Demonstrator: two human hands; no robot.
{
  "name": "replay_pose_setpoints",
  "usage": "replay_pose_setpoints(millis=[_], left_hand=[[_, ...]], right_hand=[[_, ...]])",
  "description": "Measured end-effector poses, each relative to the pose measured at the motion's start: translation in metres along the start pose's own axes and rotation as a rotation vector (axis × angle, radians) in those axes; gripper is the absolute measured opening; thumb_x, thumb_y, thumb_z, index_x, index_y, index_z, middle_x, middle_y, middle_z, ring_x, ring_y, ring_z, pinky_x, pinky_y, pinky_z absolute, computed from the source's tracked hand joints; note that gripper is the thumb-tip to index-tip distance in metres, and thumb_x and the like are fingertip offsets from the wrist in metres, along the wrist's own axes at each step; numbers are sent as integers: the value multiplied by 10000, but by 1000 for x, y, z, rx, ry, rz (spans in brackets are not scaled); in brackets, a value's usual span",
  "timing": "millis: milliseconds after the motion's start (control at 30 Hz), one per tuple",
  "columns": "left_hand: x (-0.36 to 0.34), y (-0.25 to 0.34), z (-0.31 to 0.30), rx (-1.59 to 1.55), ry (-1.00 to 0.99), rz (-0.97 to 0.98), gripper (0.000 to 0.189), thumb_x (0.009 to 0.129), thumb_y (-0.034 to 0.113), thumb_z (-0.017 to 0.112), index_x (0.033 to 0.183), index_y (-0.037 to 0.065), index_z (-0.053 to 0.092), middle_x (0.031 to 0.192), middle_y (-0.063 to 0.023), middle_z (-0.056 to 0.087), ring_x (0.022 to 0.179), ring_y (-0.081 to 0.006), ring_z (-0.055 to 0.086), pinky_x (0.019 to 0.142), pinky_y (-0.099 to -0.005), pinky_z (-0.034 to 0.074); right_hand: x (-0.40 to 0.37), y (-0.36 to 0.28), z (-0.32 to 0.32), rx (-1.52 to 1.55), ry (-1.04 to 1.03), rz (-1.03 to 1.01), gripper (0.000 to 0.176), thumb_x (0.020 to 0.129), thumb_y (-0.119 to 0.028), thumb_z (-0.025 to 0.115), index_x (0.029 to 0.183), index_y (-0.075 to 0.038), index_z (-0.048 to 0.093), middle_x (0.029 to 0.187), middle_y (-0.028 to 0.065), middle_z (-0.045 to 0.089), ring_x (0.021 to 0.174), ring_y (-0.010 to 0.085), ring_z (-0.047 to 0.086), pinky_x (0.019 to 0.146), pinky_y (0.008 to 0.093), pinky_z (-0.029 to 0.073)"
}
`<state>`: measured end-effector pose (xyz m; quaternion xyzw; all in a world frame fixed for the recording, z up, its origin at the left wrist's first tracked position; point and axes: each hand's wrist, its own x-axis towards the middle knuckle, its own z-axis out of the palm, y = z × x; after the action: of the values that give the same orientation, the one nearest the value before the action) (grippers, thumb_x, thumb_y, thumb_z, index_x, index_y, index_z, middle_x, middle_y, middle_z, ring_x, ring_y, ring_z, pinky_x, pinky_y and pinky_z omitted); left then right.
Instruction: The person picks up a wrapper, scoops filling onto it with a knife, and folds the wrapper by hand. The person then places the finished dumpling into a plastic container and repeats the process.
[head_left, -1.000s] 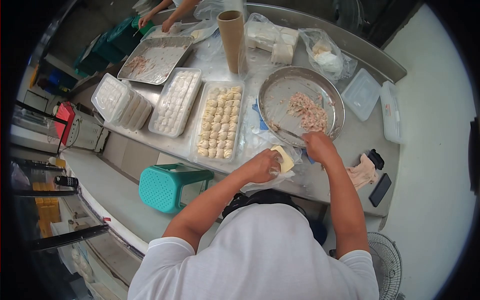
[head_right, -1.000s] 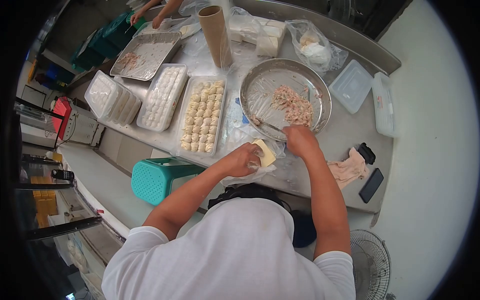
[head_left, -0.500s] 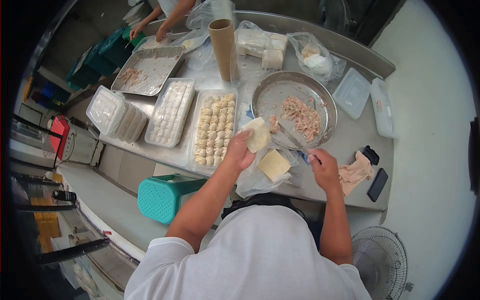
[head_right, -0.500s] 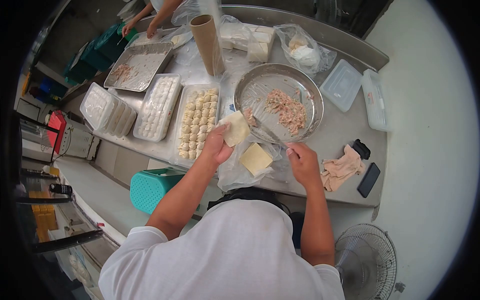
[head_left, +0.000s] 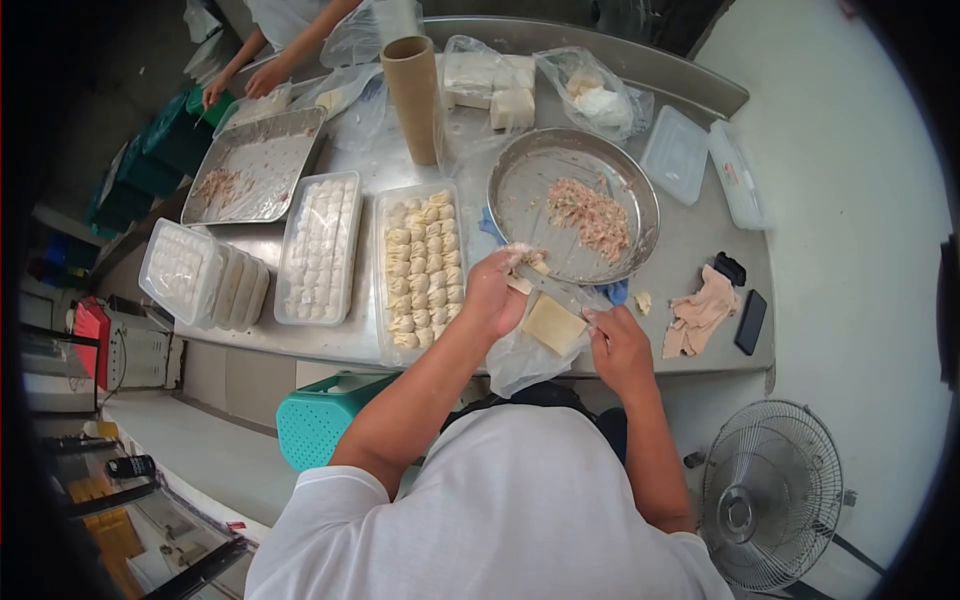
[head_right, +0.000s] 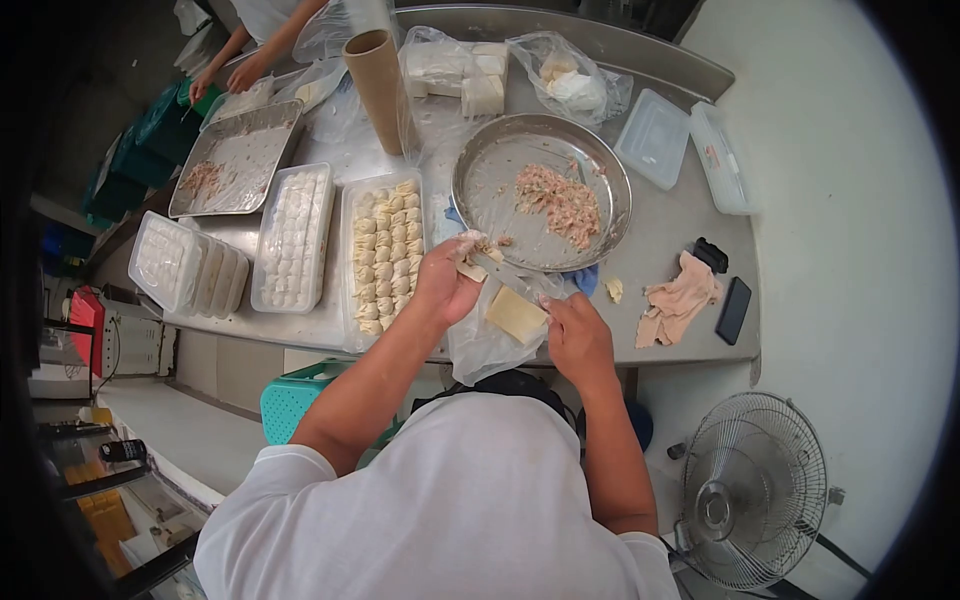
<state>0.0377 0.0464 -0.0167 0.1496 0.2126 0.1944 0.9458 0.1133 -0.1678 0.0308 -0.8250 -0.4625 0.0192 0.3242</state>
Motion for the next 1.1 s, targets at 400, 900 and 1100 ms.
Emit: replay_pose_setpoints(millis=[400,900,1100], left_hand=[[-38,35,-8,1202,-170,305,394,815,4,730,1159,77,551,1103,-51,644,1015,-159,618,900,-305,485],[-46,-30,21,609,191,396,265,984,298,602,958,35,579,812,-36,592,765,-145,613,744,-331,538],[-47,-54,8,965,31,664,326,959,220,636,1200,3,599,1193,-123,600,1066,-225,600,880,-339,494]], right_hand=[[27,-26,-35,152,-205,-19,241,818,-24,640,1049,-39,706,878,116,620,790,293,621,695,366,506],[45,26,11,630,-427,222,144,877,-150,709,926,-20,671,765,-15,576,596,73,495,547,248,411],[39,4,36,1415,-395,586,279,908,-194,698,1120,-43,598,710,-21,572,500,19,413,429,204,316]])
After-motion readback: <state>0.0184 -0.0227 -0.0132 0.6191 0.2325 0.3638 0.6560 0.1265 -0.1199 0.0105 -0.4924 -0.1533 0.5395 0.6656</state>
